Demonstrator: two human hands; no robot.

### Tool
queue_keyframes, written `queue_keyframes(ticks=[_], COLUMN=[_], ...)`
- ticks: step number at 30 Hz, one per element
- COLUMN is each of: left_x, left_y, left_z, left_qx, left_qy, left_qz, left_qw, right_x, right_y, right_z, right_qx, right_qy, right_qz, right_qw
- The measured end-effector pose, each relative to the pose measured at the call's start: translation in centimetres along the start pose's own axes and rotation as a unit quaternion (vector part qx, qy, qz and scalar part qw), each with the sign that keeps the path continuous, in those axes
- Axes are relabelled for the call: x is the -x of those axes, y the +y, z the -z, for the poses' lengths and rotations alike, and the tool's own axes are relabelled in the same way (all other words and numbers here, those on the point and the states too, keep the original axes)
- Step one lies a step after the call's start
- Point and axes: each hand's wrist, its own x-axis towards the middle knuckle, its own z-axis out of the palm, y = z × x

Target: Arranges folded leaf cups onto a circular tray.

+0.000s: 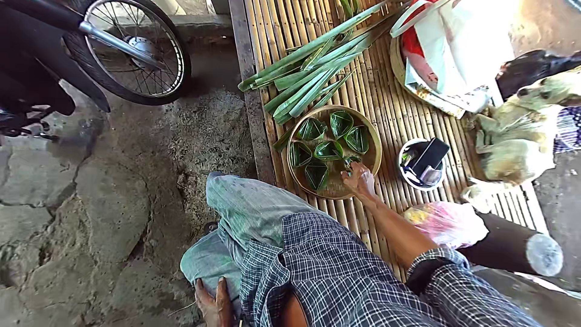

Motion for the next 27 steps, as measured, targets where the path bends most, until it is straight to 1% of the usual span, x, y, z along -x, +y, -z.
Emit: queue_keyframes(ticks=[7, 8, 12, 15, 20, 23, 27], left_x=[-0.2, -0.2, -0.3, -0.3, -0.3, 0.3, 0.3], left_y=[0.1, 0.0, -0.2, 0.1, -0.6, -0.6, -1.0], left_z=[0.0, 0.0, -0.2, -0.2, -0.2, -0.4, -0.6], left_qx=[0.008, 0.007, 0.002, 0.011, 0.021, 0.027, 0.052], left_qy=[-0.001, -0.001, 0.0, -0.003, 0.01, 0.019, 0.031], left_qz=[0.006, 0.006, 0.003, 0.007, -0.002, 0.004, -0.01], left_qw=[1.0, 1.0, 1.0, 1.0, 1.0, 0.999, 0.998], right_x=[3.0, 3.1, 2.5, 0.6, -2.6, -2.7, -2.3], right_y=[-1.5, -1.6, -2.6, -4.2, -4.8, -4.5, -4.0], right_z=[1.7, 1.7, 1.0, 0.6, 0.0, 0.2, 0.3], right_qx=[0.049, 0.046, -0.021, -0.062, 0.002, 0.039, 0.057], right_qy=[-0.062, -0.059, 0.034, 0.052, 0.011, -0.006, 0.004], right_qz=[0.024, 0.024, 0.066, 0.096, 0.134, 0.136, 0.127], right_qw=[0.997, 0.997, 0.997, 0.992, 0.991, 0.99, 0.99])
